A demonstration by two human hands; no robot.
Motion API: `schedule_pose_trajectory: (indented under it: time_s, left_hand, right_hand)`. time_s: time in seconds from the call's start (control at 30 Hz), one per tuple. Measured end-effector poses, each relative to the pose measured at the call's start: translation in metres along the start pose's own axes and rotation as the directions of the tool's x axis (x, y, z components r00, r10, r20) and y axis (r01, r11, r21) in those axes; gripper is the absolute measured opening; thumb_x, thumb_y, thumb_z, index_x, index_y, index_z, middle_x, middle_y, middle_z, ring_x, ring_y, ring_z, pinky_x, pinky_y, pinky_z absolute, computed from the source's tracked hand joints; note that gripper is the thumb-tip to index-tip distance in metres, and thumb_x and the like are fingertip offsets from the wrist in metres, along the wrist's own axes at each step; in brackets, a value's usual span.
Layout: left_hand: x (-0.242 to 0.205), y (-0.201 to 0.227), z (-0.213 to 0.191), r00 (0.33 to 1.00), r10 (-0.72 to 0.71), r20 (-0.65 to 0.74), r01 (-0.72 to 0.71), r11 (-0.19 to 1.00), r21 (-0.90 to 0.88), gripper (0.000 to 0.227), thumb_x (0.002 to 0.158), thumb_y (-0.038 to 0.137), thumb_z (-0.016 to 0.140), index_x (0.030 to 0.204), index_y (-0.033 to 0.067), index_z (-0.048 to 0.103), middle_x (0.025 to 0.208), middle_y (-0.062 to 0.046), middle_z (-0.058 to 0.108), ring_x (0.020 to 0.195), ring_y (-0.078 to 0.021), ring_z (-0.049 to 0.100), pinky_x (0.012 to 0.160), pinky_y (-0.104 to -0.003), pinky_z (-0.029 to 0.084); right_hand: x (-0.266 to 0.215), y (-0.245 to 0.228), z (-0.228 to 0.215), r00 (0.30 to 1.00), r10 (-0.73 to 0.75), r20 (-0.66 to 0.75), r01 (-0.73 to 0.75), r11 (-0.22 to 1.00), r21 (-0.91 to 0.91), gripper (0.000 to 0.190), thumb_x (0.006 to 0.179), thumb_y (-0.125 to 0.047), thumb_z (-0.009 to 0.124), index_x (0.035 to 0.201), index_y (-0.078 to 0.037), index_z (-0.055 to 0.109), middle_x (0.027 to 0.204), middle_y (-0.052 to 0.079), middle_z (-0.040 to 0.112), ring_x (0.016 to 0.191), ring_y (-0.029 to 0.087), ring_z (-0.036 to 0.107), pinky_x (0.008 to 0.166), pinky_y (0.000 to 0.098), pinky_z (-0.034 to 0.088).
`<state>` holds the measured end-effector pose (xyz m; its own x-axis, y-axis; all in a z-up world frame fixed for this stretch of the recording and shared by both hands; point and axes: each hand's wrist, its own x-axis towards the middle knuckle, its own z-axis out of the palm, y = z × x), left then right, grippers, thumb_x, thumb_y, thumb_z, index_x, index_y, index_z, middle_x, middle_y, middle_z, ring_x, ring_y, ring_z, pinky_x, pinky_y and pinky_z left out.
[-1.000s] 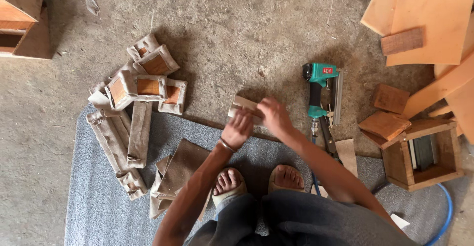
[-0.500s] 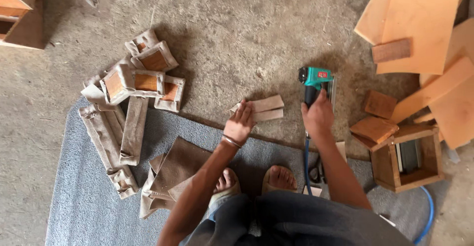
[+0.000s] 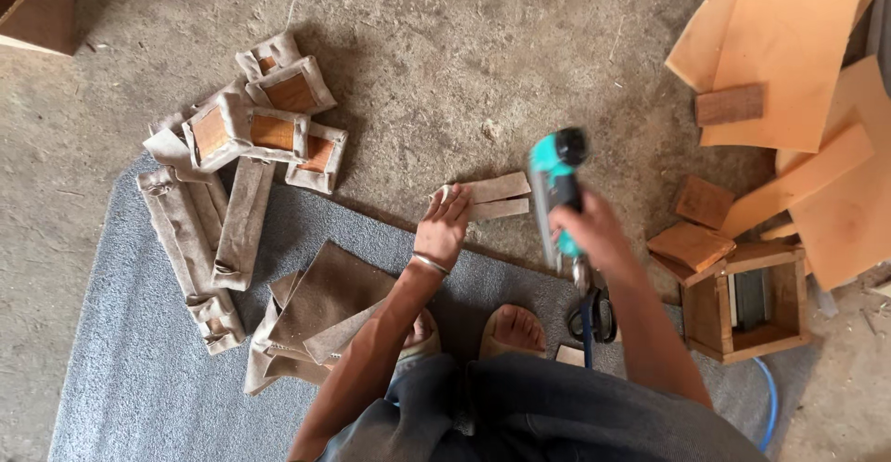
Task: The person wraps fabric around small wooden blocks and secures it with a pneumatic staple gun. They repeatedly fold the fabric edges and staple them to the wood, then place the finished pieces aside.
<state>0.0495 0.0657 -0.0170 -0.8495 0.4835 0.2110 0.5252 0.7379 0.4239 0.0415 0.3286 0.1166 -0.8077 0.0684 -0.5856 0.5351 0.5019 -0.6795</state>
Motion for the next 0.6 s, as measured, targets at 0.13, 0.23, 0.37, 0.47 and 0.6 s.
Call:
schedule_pose_trajectory:
  time_s: [0.13,0.23,0.37,0.47,0.6]
  left_hand:
    - [-0.001,0.0,-0.004,0.999,-0.001,-0.048,-0.002,0.998,-0.056,0.034,0.09,-0.002,0.062,0.123,-0.0014,0.069,0.143,-0.018,0.062,0.138,-0.0318,0.055,0.122,-0.048,0.039]
    - [-0.004,-0.002,-0.009,0.997,0.01,-0.073,-0.016,0.997,-0.071,0.038,0.085,-0.001,0.064,0.122,-0.0033,0.07,0.139,-0.019,0.063,0.135,-0.0321,0.058,0.119,-0.049,0.041]
    - [-0.009,-0.001,-0.015,0.991,0.03,-0.134,-0.044,0.994,-0.102,0.031,0.086,0.003,0.066,0.116,-0.0021,0.07,0.135,-0.018,0.066,0.132,-0.0324,0.061,0.117,-0.049,0.044]
    - [-0.008,-0.003,-0.018,0.995,-0.088,-0.037,0.079,0.98,-0.183,0.022,0.093,0.01,0.067,0.114,0.0052,0.072,0.124,-0.012,0.07,0.123,-0.0283,0.066,0.109,-0.045,0.052]
    - [-0.01,-0.004,-0.03,0.849,-0.529,-0.019,0.475,0.778,-0.411,0.031,0.092,0.015,0.075,0.122,0.0099,0.074,0.117,-0.01,0.073,0.111,-0.0264,0.071,0.095,-0.04,0.062]
  right_hand:
    - [-0.012,-0.013,0.036,0.972,-0.174,0.156,0.156,0.98,0.119,0.023,0.091,-0.022,0.064,0.101,-0.003,0.061,0.076,0.008,0.066,0.06,0.018,0.066,0.054,0.0343,0.061]
    - [-0.018,-0.011,0.051,0.985,-0.113,0.13,0.117,0.993,-0.024,0.024,0.092,-0.026,0.065,0.092,-0.002,0.066,0.066,0.007,0.07,0.055,0.018,0.069,0.054,0.0338,0.057]
    - [-0.019,-0.005,0.057,0.986,-0.14,0.092,0.154,0.973,-0.17,0.028,0.092,-0.028,0.065,0.083,-0.002,0.068,0.061,0.007,0.07,0.052,0.017,0.07,0.055,0.0342,0.056]
    - [-0.007,-0.003,0.066,0.969,-0.21,0.134,0.226,0.967,-0.118,0.024,0.091,-0.029,0.065,0.088,-0.005,0.068,0.063,0.006,0.07,0.051,0.018,0.069,0.052,0.0347,0.057]
    - [0.003,-0.003,0.069,0.942,-0.231,0.243,0.27,0.952,-0.145,0.031,0.093,-0.031,0.066,0.085,-0.002,0.07,0.061,0.005,0.069,0.051,0.019,0.069,0.054,0.0343,0.056]
